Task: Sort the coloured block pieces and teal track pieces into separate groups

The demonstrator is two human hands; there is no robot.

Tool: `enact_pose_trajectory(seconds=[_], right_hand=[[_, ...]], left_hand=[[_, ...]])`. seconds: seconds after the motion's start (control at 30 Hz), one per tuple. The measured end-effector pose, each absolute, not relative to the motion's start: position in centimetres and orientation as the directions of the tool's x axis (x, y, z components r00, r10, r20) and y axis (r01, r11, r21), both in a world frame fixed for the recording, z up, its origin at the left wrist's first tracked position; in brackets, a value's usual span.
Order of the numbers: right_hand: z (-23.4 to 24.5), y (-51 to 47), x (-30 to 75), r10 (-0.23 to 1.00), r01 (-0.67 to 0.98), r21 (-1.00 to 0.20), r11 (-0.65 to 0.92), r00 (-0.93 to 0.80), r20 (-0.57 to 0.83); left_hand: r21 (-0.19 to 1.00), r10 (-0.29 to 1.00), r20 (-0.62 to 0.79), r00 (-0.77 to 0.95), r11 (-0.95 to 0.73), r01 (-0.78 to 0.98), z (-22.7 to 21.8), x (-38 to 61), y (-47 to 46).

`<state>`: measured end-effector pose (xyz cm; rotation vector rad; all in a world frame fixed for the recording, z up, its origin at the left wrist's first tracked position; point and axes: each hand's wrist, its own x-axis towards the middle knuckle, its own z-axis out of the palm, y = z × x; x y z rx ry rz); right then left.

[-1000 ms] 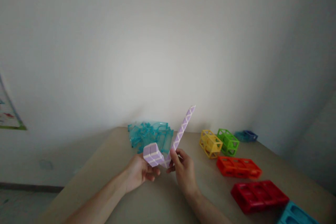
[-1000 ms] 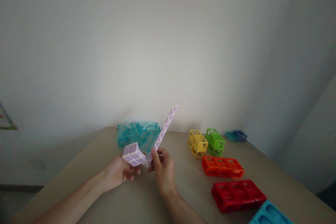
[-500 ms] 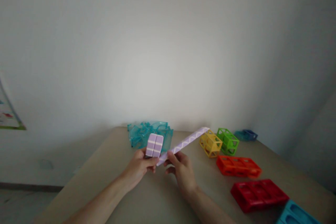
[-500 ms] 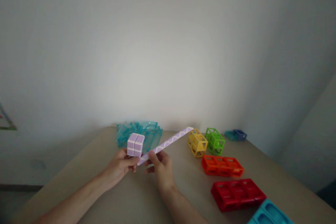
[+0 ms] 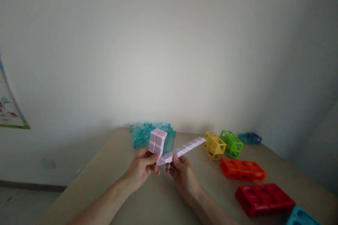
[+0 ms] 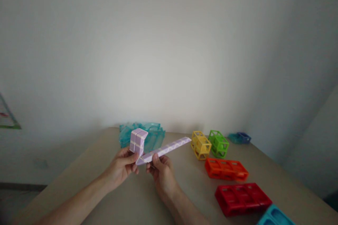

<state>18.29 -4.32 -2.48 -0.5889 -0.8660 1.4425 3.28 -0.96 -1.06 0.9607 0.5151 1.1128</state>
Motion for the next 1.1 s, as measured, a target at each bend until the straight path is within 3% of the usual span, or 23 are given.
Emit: enact_pose_trajectory(seconds=[0.2, 0.53, 0.93, 1.1], right_hand=[[-2.3, -4.5, 18.2, 0.973, -0.621, -0.783, 0.040, -0.153, 0.171], [-1.2, -5.1, 17.9, 0.987, -0.579, -0.815, -0.023, -0.141, 0.072], [-0.8, -4.6, 18.2, 0.991, -0.457, -0.887, 0.067, -0.070, 0.111], [-1.4, -4.1, 18.7, 0.981, -0.246, -0.955, 0.165, 0.141, 0.134]], left_hand=[[0.836, 0.825, 0.045, 0.564, 0.278, -0.474, -1.3, 3.3, -1.4], [0.864, 0.840, -0.009, 0.543, 0.280, -0.418, -1.2, 3.5, -1.6], [0.928, 0.907, 0.059, 0.416, 0.104, -0.358, -1.4, 3.4, -1.1], [0.981, 0.924, 0.122, 0.363, -0.057, -0.185, -1.0, 3.3, -1.0]])
